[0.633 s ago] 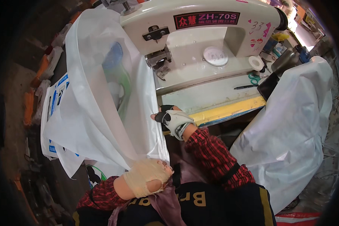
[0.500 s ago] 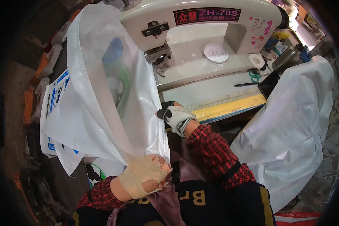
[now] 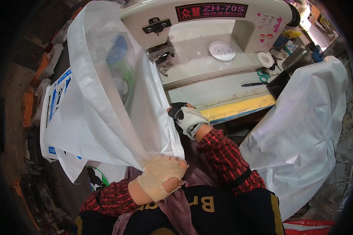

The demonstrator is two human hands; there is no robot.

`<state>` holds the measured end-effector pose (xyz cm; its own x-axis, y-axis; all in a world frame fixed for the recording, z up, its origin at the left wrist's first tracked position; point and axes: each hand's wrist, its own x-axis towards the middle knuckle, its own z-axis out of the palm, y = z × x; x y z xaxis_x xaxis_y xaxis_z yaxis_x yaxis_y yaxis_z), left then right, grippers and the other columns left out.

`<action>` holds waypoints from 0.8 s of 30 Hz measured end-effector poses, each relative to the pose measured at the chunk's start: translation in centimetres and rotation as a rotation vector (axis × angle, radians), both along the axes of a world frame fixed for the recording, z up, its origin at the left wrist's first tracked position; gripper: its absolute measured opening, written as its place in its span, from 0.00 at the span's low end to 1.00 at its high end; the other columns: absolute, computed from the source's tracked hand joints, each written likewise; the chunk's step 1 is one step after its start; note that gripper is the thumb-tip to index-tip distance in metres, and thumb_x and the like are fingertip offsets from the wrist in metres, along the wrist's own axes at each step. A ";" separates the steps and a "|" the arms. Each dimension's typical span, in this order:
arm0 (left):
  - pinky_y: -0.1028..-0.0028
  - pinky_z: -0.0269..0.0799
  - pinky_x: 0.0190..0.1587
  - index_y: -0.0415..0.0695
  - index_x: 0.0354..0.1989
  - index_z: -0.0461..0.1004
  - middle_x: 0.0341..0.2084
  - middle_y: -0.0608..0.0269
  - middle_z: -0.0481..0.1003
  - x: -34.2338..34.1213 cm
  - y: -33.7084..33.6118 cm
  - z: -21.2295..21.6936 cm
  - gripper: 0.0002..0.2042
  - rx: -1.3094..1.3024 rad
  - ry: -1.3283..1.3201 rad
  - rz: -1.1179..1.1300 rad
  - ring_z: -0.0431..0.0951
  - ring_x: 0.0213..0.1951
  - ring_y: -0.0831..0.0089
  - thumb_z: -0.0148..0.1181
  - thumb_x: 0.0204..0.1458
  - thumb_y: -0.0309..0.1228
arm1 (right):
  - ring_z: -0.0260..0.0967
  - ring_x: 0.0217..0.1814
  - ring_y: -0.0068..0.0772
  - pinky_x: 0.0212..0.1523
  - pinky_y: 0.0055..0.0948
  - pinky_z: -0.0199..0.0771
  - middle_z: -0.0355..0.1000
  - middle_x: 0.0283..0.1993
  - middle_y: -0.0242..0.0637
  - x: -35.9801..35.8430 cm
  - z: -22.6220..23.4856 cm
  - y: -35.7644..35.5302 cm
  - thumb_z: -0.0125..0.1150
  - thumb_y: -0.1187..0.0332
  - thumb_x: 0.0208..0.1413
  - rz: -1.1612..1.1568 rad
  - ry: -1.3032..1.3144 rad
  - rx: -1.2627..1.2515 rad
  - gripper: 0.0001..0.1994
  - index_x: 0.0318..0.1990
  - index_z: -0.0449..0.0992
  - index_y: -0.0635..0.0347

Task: Sewing the edges of large white plastic bags featuring a cow logo using an industrial sewing machine.

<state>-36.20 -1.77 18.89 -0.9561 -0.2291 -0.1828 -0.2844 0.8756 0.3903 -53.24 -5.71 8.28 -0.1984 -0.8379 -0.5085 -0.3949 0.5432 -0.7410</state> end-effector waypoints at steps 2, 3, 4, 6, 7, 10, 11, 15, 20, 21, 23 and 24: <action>0.63 0.68 0.31 0.40 0.33 0.69 0.23 0.57 0.72 -0.3 -0.6 0.3 0.16 0.032 -0.049 -0.030 0.75 0.32 0.61 0.59 0.40 0.39 | 0.69 0.41 0.42 0.41 0.35 0.69 0.71 0.40 0.43 -0.7 -3.2 0.6 0.51 0.64 0.52 0.046 0.040 -0.156 0.13 0.46 0.71 0.48; 0.63 0.68 0.31 0.38 0.34 0.69 0.23 0.56 0.73 -0.3 -0.9 0.5 0.19 0.063 -0.098 -0.056 0.75 0.32 0.59 0.60 0.41 0.41 | 0.68 0.40 0.43 0.41 0.36 0.69 0.71 0.39 0.44 -1.0 -4.6 0.8 0.49 0.60 0.54 0.096 0.081 -0.313 0.12 0.44 0.71 0.49; 0.63 0.68 0.31 0.38 0.34 0.69 0.23 0.56 0.73 -0.2 -1.4 0.5 0.19 0.067 -0.100 -0.057 0.75 0.32 0.59 0.60 0.41 0.41 | 0.68 0.40 0.43 0.41 0.36 0.69 0.71 0.39 0.44 -1.0 -4.0 0.8 0.49 0.60 0.54 0.095 0.078 -0.310 0.12 0.44 0.71 0.49; 0.60 0.69 0.31 0.34 0.38 0.66 0.23 0.51 0.75 0.5 -2.1 0.6 0.23 0.195 -0.254 0.314 0.77 0.30 0.54 0.60 0.44 0.43 | 0.68 0.39 0.46 0.42 0.38 0.67 0.71 0.37 0.46 -0.8 -0.7 0.8 0.42 0.54 0.58 -0.149 -0.110 -0.080 0.16 0.43 0.72 0.51; 0.60 0.69 0.31 0.34 0.38 0.66 0.23 0.51 0.75 0.8 -2.1 0.4 0.23 0.197 -0.255 0.314 0.77 0.30 0.54 0.60 0.44 0.43 | 0.68 0.39 0.46 0.42 0.38 0.67 0.71 0.37 0.46 -0.7 0.6 0.9 0.42 0.54 0.58 -0.148 -0.111 -0.078 0.16 0.43 0.72 0.51; 0.62 0.71 0.31 0.29 0.43 0.64 0.23 0.49 0.74 3.6 -0.4 -2.9 0.31 0.165 -0.417 0.370 0.76 0.29 0.52 0.59 0.44 0.48 | 0.66 0.41 0.52 0.44 0.40 0.67 0.71 0.38 0.48 0.4 2.8 0.9 0.42 0.52 0.57 0.248 0.265 -0.279 0.18 0.42 0.72 0.54; 0.62 0.71 0.31 0.29 0.43 0.64 0.23 0.49 0.74 3.6 -0.2 -2.8 0.31 0.165 -0.419 0.375 0.76 0.29 0.52 0.59 0.44 0.48 | 0.66 0.42 0.54 0.44 0.41 0.66 0.71 0.37 0.49 1.7 2.4 0.9 0.45 0.49 0.55 0.132 0.250 -0.254 0.20 0.40 0.72 0.56; 0.62 0.69 0.24 0.29 0.36 0.66 0.14 0.51 0.71 3.3 0.6 -0.9 0.23 0.001 -0.395 0.257 0.75 0.21 0.55 0.53 0.49 0.44 | 0.66 0.44 0.54 0.45 0.41 0.65 0.70 0.41 0.50 2.2 1.8 0.3 0.47 0.47 0.51 0.146 0.024 -0.191 0.23 0.40 0.72 0.58; 0.67 0.65 0.22 0.41 0.23 0.70 0.14 0.60 0.71 2.3 1.0 2.6 0.07 -0.196 -0.143 0.077 0.75 0.20 0.63 0.52 0.40 0.32 | 0.69 0.36 0.32 0.36 0.28 0.69 0.71 0.33 0.39 1.8 -0.6 1.8 0.54 0.55 0.54 0.193 0.084 -0.296 0.15 0.45 0.72 0.51; 0.68 0.65 0.22 0.42 0.20 0.70 0.15 0.58 0.72 2.1 1.2 2.7 0.04 -0.264 -0.061 0.011 0.75 0.20 0.65 0.53 0.36 0.29 | 0.69 0.36 0.32 0.36 0.28 0.69 0.71 0.33 0.39 1.4 -0.5 2.0 0.54 0.55 0.54 0.190 0.087 -0.293 0.15 0.45 0.72 0.51; 0.69 0.66 0.24 0.43 0.21 0.71 0.16 0.58 0.72 2.1 1.4 1.3 0.06 -0.188 -0.088 -0.019 0.76 0.23 0.66 0.54 0.34 0.31 | 0.68 0.45 0.46 0.47 0.37 0.67 0.70 0.41 0.42 0.9 1.4 1.9 0.62 0.60 0.42 0.427 0.205 -0.096 0.16 0.39 0.72 0.54; 0.69 0.65 0.24 0.43 0.21 0.71 0.16 0.58 0.72 1.5 0.8 1.3 0.06 -0.113 -0.090 -0.123 0.76 0.23 0.66 0.55 0.34 0.30 | 0.69 0.43 0.42 0.45 0.36 0.69 0.71 0.39 0.38 0.8 2.1 1.9 0.62 0.69 0.38 0.674 0.426 -0.225 0.15 0.38 0.72 0.50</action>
<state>-34.69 -0.92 20.20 -0.9591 -0.1355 -0.2487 -0.2021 0.9427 0.2657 -52.45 -3.86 10.37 0.2453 -0.9188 -0.3093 -0.8541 -0.0540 -0.5172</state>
